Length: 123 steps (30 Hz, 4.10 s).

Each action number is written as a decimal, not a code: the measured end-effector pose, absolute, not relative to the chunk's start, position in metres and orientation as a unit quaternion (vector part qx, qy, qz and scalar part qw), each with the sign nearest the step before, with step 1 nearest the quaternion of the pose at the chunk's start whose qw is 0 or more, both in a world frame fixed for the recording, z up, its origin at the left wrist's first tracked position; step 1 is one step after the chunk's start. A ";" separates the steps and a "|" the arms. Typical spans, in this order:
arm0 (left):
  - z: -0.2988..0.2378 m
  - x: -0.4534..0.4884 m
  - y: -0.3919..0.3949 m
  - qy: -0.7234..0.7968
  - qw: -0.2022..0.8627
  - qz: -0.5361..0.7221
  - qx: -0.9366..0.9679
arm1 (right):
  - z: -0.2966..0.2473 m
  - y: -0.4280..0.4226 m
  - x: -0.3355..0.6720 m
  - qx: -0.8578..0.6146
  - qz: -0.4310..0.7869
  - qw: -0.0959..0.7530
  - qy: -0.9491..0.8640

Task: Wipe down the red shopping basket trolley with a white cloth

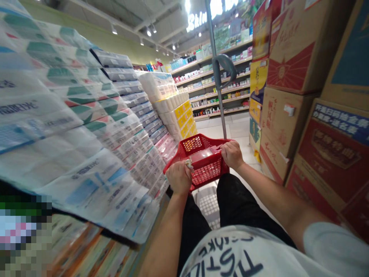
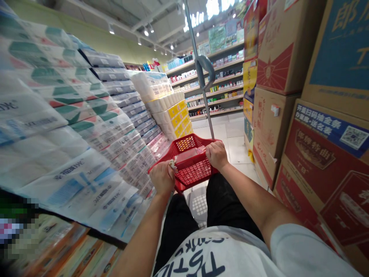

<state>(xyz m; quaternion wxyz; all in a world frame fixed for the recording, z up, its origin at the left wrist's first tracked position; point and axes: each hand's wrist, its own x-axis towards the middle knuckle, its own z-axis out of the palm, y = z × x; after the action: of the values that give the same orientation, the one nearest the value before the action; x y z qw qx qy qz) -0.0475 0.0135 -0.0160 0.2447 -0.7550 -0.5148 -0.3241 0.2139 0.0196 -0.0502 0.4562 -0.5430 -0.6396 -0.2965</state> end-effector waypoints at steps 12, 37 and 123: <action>-0.011 -0.037 0.013 -0.521 0.269 -0.283 -0.759 | -0.052 0.022 0.214 -0.545 -0.299 0.461 -0.633; 0.002 -0.012 0.020 -0.509 0.198 -0.283 -0.789 | -0.065 0.007 0.189 -0.564 -0.271 0.479 -0.616; -0.011 0.031 0.003 -0.406 0.290 -0.249 -0.830 | -0.062 0.002 0.188 -0.564 -0.241 0.472 -0.633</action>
<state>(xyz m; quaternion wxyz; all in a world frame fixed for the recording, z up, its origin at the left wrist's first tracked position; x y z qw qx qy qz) 0.0312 0.0031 -0.0108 0.2904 -0.8299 -0.4063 -0.2487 0.1882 0.0023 -0.0620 0.4722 -0.5643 -0.6329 -0.2408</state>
